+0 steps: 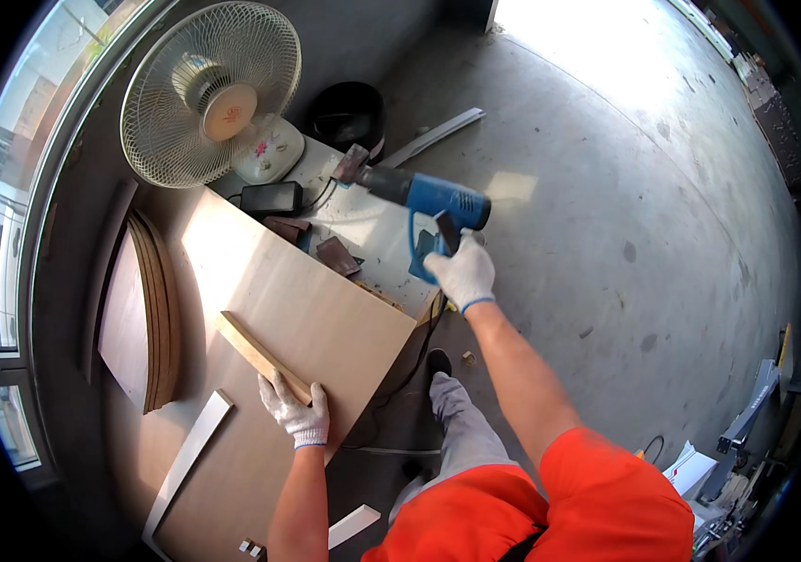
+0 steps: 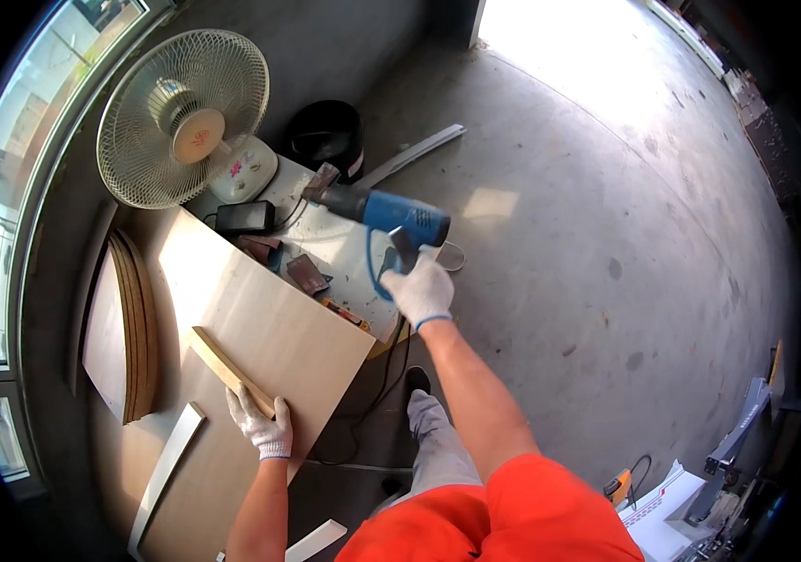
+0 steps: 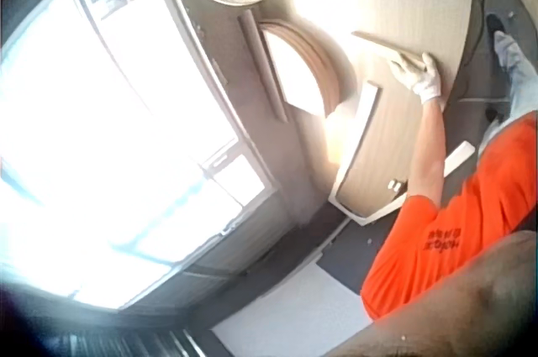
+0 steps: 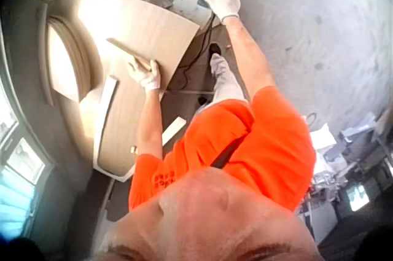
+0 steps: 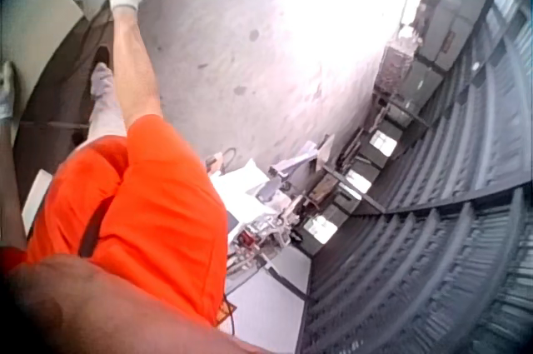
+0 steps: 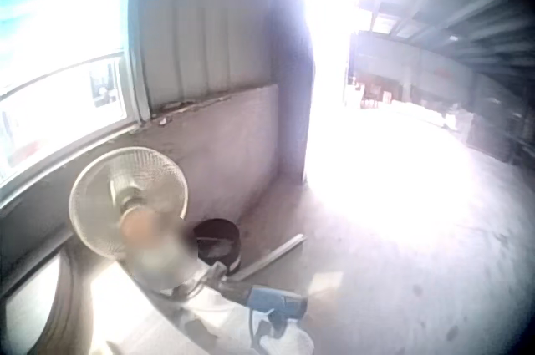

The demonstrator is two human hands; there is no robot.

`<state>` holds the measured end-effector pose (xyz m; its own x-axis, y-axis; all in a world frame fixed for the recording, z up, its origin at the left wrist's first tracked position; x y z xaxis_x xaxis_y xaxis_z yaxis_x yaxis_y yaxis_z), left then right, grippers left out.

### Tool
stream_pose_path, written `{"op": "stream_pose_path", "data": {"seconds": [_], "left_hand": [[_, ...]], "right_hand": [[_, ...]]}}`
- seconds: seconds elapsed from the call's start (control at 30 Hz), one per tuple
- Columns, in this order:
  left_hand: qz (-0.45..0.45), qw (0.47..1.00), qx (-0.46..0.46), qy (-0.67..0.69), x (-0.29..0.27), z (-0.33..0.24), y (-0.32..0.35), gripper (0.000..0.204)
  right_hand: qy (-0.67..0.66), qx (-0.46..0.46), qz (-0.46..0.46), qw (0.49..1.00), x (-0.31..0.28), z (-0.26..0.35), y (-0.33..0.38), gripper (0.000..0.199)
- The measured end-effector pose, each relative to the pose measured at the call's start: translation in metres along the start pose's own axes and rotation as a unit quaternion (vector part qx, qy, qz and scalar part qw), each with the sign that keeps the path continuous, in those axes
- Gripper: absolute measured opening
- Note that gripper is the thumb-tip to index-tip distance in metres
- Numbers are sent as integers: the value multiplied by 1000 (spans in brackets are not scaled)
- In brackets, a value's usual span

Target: The person uses a heat gun to soften a white plastic strip and presses it onto the edge of a large wooden board. They then use a utility knife to trim the excess plastic along the board's edge and smooth the strip with a wooden block. The person repeats this process for multiple sections of the board's perimeter.

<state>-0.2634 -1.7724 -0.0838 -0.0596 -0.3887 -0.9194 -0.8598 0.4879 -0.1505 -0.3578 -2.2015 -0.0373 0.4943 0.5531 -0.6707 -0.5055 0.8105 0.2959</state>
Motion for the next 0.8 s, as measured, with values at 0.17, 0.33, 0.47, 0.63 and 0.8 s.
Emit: {"op": "stream_pose_path", "data": {"seconds": [0.17, 0.33, 0.47, 0.63, 0.8], "left_hand": [[22, 1000, -14, -3, 3, 6, 1, 97], [37, 999, -17, -2, 0, 5, -3, 95], [42, 998, -44, -13, -1, 10, 9, 94], [59, 997, -53, -24, -1, 3, 0, 91], [54, 997, -55, -6, -3, 0, 1, 94]], "right_hand": [[111, 91, 149, 978, 33, -32, -100, 61], [118, 45, 172, 977, 104, -49, -124, 62], [209, -101, 73, 970, 120, 7, -99, 53], [318, -219, 24, 922, 189, 15, -88, 23], [417, -210, 266, 843, 255, 27, -83, 20]]}}
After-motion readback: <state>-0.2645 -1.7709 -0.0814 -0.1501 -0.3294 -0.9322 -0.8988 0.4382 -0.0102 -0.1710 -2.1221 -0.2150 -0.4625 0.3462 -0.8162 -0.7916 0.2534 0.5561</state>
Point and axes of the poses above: each hand's wrist, its own y-axis away from the middle knuckle, its own x-axis out of the palm, z = x × y, the point moved 4 cm from there along -y, towards the middle knuckle, and after that the axes turned 11 degrees about z, right-handed, at the moved point
